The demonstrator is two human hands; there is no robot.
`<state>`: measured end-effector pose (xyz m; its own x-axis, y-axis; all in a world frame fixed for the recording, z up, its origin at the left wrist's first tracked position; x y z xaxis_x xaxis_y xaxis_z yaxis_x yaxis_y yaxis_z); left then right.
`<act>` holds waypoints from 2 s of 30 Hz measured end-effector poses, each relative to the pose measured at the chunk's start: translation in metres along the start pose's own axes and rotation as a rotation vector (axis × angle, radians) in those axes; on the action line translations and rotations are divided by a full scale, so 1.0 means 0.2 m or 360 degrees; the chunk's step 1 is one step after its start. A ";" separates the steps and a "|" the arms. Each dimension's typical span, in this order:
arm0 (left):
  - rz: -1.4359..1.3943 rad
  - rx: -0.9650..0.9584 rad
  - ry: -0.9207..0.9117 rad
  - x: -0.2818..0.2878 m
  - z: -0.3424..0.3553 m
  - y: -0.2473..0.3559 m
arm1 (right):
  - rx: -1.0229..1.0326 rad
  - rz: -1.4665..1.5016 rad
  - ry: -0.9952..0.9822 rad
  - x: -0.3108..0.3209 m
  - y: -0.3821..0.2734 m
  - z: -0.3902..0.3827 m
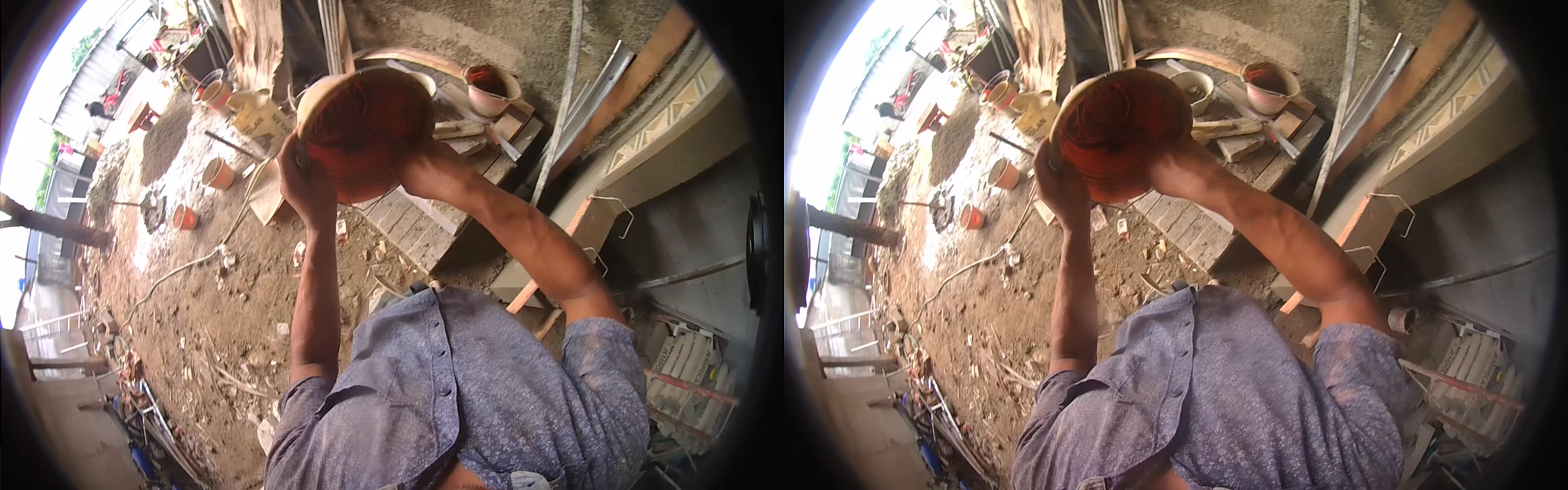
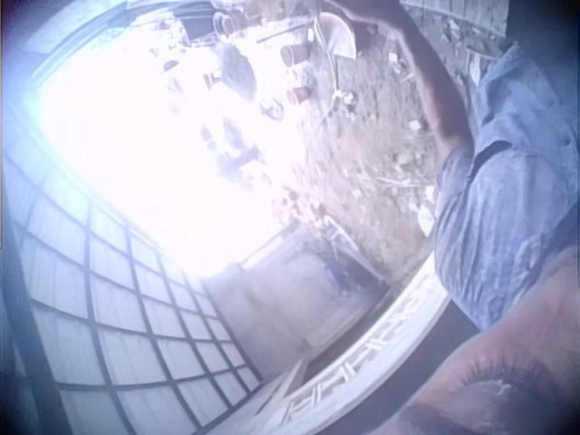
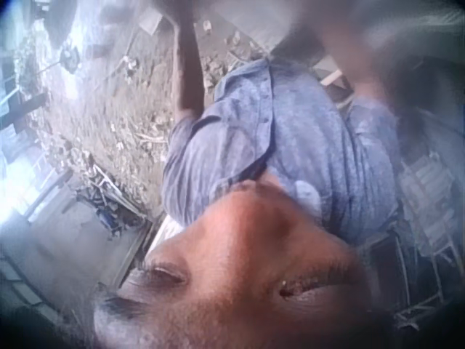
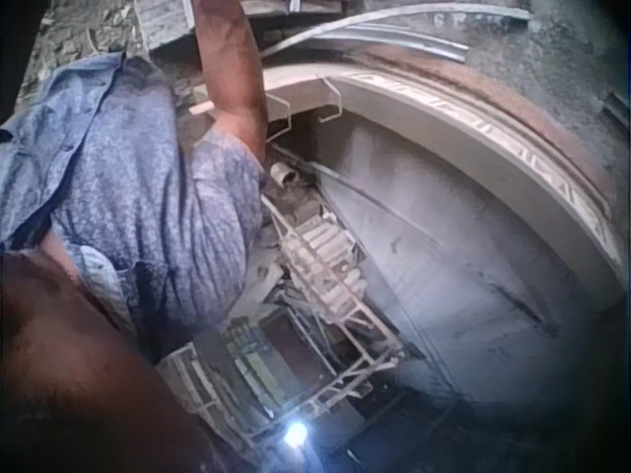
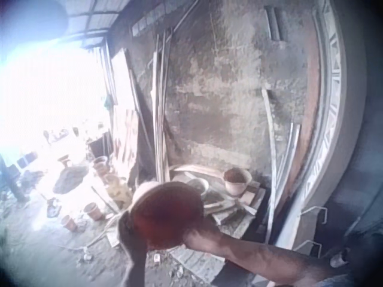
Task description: The person handles a red bucket and a trowel, then moves to an outdoor area where they pick up and position white PVC pipes on the ground. They align the pipes with another worker and place them into a trench.
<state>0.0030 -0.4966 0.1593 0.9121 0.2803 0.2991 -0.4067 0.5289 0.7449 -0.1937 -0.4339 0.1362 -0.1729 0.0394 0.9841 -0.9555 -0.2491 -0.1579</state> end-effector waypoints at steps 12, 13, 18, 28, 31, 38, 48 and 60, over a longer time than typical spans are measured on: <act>-0.0701 -0.0097 -0.0727 -0.44 -0.10 0.01 | -0.0704 0.0945 -0.0844 -0.70 -0.02 -0.09; -0.0945 -0.0039 -0.0854 -0.48 -0.12 0.03 | -0.0754 0.1428 -0.0760 -0.69 -0.04 -0.14; -0.1548 0.0301 -0.1312 -0.59 -0.20 0.01 | -0.0857 0.3556 -0.0037 -0.52 -0.11 -0.30; -0.1732 0.0831 -0.1558 -1.00 -0.63 -0.24 | -0.0144 0.3867 0.1147 -0.53 -0.10 -0.74; -0.1432 0.1271 -0.1360 -1.19 -0.83 -0.66 | -0.0514 0.3641 0.1372 -0.48 -0.23 -1.02; -0.0484 0.1949 -0.1253 -0.95 -1.00 -1.74 | -0.1484 0.3315 0.1984 -0.90 -0.43 -1.81; 0.0627 0.1813 -0.0765 0.03 -0.80 -2.31 | -0.2467 0.2590 0.1642 -1.12 -0.19 -2.58; 0.1087 0.1467 -0.0798 0.44 -0.70 -2.02 | -0.2166 0.0538 -0.0124 -1.22 0.48 -3.06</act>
<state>0.2408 -0.5732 -0.1986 0.5303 -0.1666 0.8312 -0.8015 -0.4180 0.4276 -0.3884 0.1248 -0.1685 -0.4675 0.1024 0.8781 -0.3580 0.8862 -0.2940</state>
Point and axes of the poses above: each hand's wrist, its own z-axis towards the middle knuckle, its own x-axis out of the back of the hand, y = z × x, the point moved 8 cm from there along z, towards the middle knuckle, and after that the axes turned 6 degrees about -y, right-handed, at the moved point
